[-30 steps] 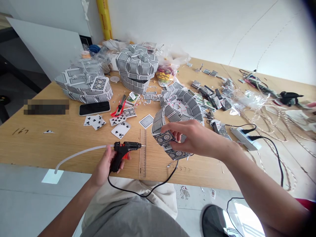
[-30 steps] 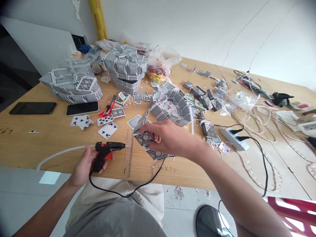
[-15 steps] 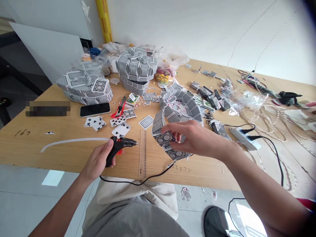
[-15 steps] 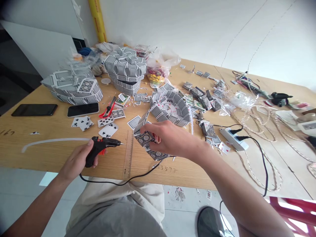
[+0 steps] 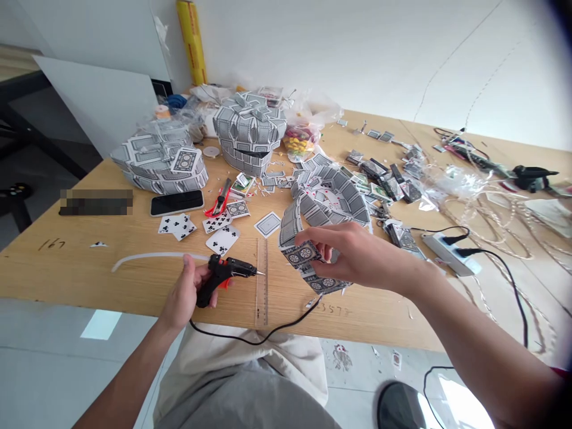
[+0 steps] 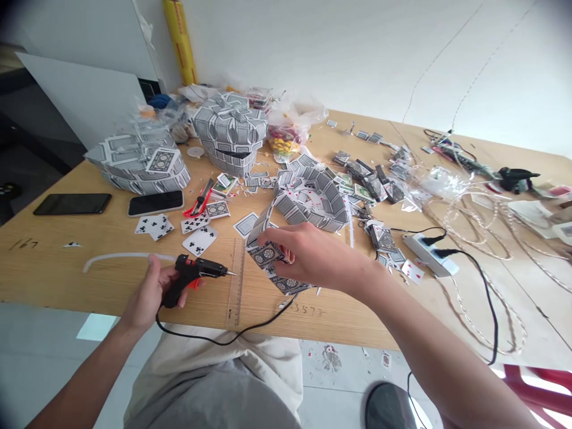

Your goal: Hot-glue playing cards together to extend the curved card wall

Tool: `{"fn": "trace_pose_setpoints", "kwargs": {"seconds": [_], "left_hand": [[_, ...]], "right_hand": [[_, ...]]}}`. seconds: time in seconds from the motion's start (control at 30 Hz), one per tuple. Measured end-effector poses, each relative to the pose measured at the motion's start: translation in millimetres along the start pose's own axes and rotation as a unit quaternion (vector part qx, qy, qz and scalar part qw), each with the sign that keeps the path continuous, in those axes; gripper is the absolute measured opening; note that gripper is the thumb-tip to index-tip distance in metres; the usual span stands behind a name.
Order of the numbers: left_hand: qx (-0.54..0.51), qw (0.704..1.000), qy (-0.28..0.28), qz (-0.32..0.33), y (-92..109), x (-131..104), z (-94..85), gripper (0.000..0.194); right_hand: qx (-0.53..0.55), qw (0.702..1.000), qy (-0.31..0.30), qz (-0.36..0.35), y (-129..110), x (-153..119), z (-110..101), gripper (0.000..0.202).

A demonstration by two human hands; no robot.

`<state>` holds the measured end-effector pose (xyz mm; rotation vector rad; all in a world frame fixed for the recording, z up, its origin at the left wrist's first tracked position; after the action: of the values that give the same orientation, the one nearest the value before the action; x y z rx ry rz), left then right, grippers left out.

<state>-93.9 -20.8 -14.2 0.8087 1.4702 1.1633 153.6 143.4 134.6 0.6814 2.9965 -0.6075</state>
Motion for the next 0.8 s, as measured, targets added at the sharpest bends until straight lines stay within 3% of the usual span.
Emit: {"fn": "trace_pose_setpoints", "kwargs": {"seconds": [0.17, 0.37, 0.53, 0.67, 0.8], "left_hand": [[0.028, 0.999, 0.026, 0.011, 1, -4, 2.7, 0.088], [0.014, 0.999, 0.024, -0.027, -6, -7, 6.5, 0.072], [0.028, 0.997, 0.072, 0.003, -9, -7, 0.9, 0.057], [0.038, 0.992, 0.117, 0.028, -5, -7, -6.2, 0.056], [0.028, 0.989, 0.141, 0.024, -3, -7, -10.9, 0.067]], "right_hand": [[-0.003, 1.000, 0.016, -0.009, -2, 2, 0, 0.040], [0.006, 1.000, 0.007, -0.005, -2, 3, 2, 0.041], [0.004, 1.000, 0.002, -0.002, 0, 3, 3, 0.042], [0.001, 1.000, -0.001, 0.001, -2, 4, 3, 0.043], [0.003, 1.000, -0.001, 0.002, -3, 5, 3, 0.042]]}}
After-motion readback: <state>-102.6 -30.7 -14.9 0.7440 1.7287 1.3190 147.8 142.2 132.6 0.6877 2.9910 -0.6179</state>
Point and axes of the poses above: each hand's wrist, its own x-axis towards the middle knuckle, its own z-axis out of the palm, y = z × x, the point moved 5 cm from there along x, towards the middle knuckle, and after that the axes turned 2 degrees about -x, right-handed, at the moved point
